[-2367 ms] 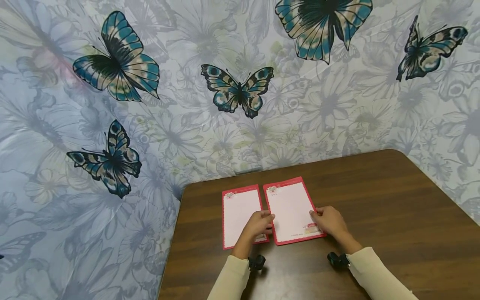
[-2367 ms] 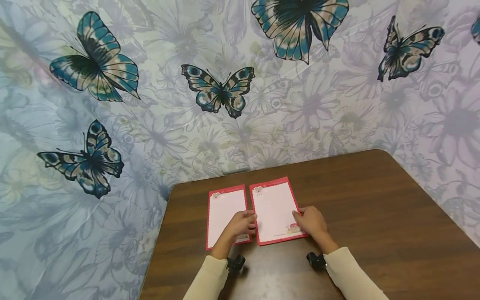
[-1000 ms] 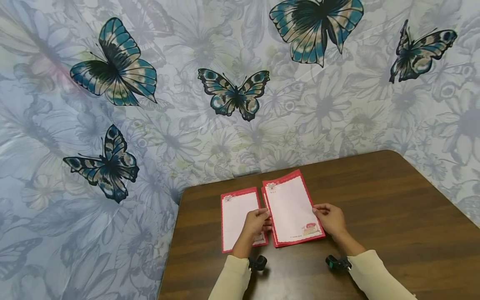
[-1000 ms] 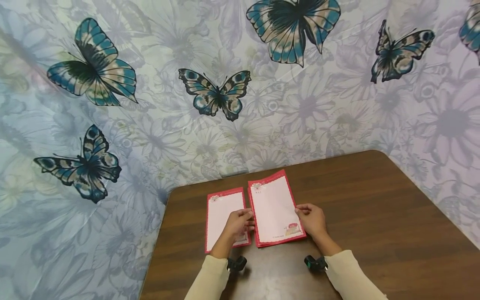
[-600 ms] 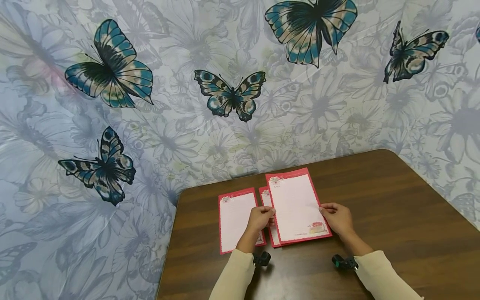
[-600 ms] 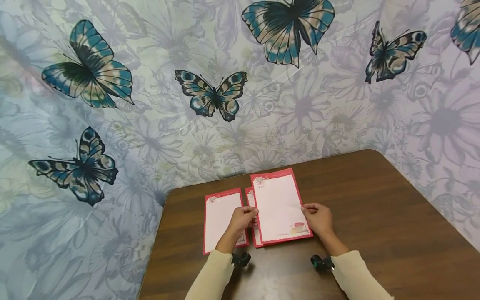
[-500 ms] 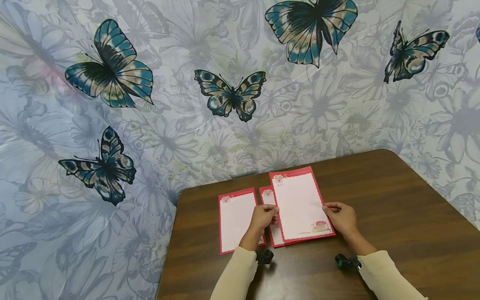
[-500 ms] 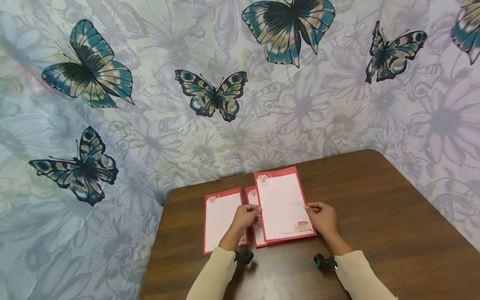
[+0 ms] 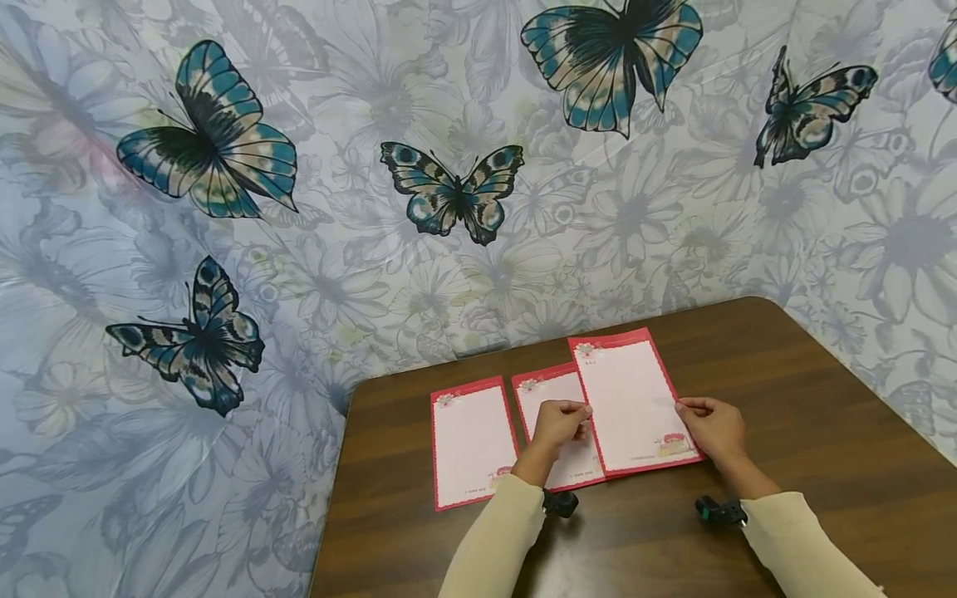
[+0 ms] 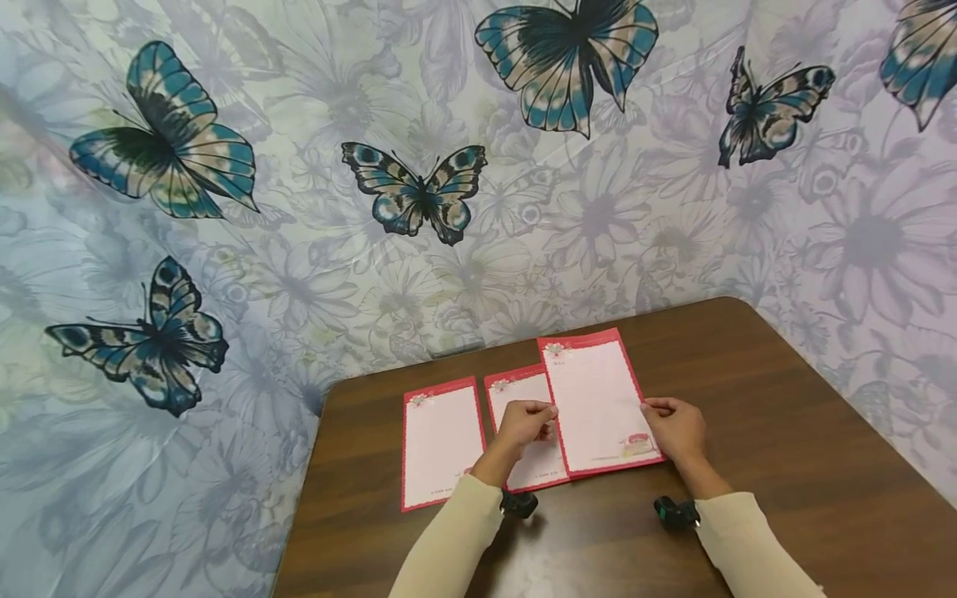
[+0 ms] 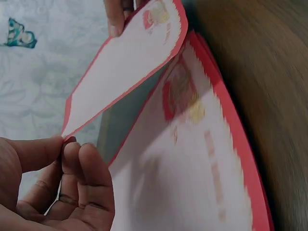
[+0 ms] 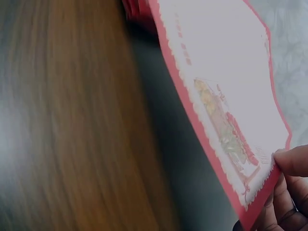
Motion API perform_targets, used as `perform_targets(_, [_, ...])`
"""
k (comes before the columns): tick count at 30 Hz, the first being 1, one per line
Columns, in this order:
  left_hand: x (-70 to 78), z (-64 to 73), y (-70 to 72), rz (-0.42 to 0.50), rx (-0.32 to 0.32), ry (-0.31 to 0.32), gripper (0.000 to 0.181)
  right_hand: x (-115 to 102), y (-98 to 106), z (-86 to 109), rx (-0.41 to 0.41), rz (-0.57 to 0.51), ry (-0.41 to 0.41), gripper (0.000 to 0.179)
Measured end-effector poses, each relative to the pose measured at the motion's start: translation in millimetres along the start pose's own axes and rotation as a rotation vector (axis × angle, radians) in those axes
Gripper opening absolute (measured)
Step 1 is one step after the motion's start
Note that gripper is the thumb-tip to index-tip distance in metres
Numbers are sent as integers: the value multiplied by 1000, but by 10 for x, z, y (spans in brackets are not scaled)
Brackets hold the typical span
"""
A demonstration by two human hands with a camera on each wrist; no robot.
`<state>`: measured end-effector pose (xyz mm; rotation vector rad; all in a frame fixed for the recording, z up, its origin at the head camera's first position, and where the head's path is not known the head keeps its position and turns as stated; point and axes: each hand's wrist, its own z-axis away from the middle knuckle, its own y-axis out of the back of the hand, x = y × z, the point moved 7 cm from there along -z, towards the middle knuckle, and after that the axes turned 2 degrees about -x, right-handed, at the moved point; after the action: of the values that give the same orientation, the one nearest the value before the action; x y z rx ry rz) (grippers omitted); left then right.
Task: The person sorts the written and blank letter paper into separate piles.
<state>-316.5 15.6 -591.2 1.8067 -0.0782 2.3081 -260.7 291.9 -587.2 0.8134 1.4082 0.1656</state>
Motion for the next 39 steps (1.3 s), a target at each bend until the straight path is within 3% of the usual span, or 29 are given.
perform_targets(11, [-60, -83, -379, 81, 43, 10, 9, 207, 193, -171, -38, 82, -30, 39])
perform_targets(20, [-126, -118, -566, 137, 78, 21, 8, 349, 244, -270, -65, 129, -68, 40])
perform_targets(26, [-120, -130, -663, 124, 54, 47, 19, 372, 286, -304, -86, 148, -76, 39])
perform_targets(32, [-76, -121, -731, 85, 20, 70, 19, 355, 343, -344, -108, 200, -60, 38])
perform_targets(39, [-50, -83, -784, 61, -15, 115, 26, 388, 349, -393, -139, 242, -96, 37])
